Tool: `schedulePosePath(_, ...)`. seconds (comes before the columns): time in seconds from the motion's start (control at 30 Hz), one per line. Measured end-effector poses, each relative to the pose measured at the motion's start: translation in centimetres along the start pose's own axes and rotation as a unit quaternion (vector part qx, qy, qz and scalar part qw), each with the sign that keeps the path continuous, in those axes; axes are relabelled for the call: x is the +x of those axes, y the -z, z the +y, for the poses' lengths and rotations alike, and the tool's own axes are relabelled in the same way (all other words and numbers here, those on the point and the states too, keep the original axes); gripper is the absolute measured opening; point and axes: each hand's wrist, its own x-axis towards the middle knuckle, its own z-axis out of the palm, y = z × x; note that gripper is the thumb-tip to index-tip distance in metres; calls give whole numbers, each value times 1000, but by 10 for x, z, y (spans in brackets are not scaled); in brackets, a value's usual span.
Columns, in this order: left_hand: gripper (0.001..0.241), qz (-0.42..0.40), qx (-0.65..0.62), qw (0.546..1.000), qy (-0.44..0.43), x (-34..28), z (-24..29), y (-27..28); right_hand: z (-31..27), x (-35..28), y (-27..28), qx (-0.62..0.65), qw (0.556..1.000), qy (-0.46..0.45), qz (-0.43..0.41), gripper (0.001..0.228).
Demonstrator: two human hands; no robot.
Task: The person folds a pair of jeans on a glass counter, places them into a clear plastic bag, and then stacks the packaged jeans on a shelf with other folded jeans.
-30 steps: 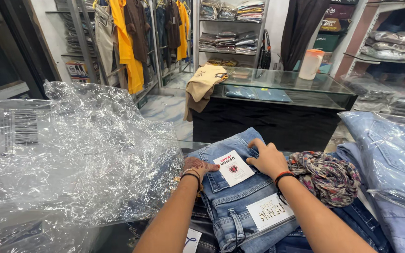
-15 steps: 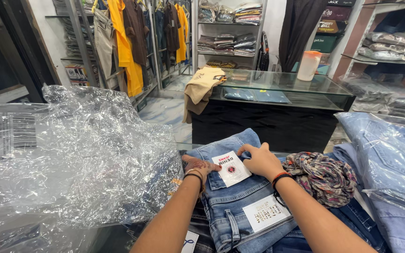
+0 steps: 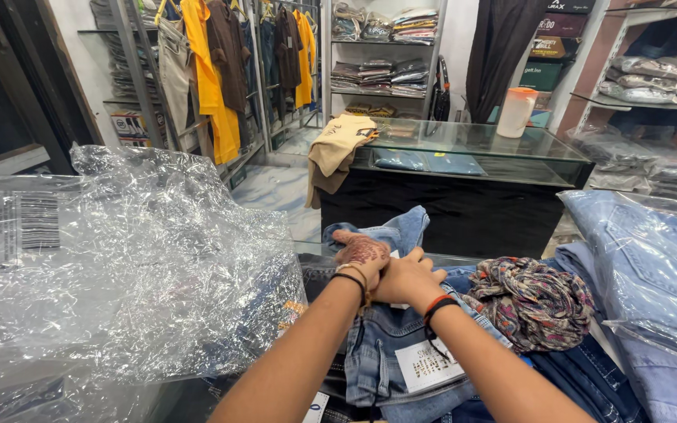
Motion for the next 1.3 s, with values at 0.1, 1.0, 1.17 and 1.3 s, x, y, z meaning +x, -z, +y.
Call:
schedulePosePath(0.1, 103, 3, 219, 970, -106, -23, -2, 3, 2, 6, -12, 2, 997, -13, 78, 84)
schedulePosePath(1.0, 63, 248, 275, 877, -306, 4, -92, 70, -13, -21, -17, -2, 962, 103, 251, 34)
schedulePosePath(1.17, 69, 227, 394, 863, -218, 25, -104, 68, -11, -19, -17, 11, 968, 89, 236, 35)
schedulePosePath(1.3, 82, 274, 409, 834, -250, 42, -112, 62, -7, -16, -17, 16, 964, 93, 248, 36)
